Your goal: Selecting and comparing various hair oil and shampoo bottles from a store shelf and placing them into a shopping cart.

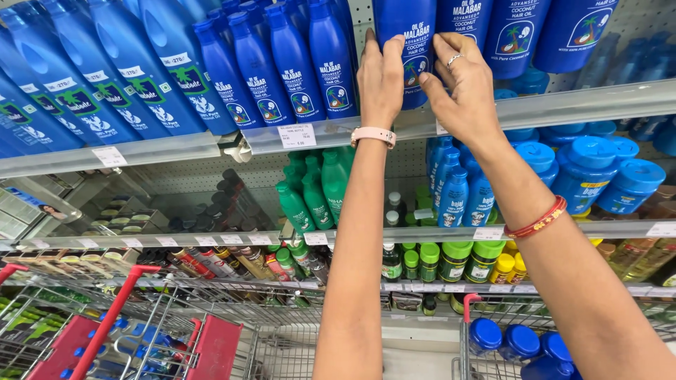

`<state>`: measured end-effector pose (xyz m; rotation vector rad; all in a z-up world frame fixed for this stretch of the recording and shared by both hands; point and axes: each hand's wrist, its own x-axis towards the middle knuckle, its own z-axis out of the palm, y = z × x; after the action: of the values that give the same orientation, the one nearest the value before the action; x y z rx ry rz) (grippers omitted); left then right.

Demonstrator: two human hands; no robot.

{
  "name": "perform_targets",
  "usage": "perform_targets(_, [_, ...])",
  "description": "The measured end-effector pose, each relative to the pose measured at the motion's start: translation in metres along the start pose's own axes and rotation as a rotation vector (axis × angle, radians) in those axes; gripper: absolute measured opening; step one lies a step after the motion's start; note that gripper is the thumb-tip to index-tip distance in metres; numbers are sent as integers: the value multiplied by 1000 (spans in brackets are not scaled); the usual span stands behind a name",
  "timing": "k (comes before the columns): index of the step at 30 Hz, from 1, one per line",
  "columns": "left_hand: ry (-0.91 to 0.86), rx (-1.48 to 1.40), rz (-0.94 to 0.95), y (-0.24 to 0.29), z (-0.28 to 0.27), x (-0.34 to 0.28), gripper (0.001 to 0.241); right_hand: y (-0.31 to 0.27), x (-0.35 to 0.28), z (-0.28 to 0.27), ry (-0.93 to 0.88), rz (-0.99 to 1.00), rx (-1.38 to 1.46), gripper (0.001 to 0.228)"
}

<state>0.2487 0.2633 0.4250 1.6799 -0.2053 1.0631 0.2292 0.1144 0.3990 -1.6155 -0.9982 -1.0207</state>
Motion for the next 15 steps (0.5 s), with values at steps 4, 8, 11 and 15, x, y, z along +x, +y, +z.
perform_targets(4, [17,4,48,3,-1,-2,72,-4,2,-1,-14,-15,-15,50])
perform_targets(8, [-50,-80,-50,16,-7,-7,57,-6,6,0,-47,65,-101,57])
perform_targets(11, [-26,-61,-24,12,-5,-6,53,0,6,2,-49,49,-112,60])
perform_targets(15, [28,-39,50,7,-1,-8,56,-2,9,3,-63,104,-146,64])
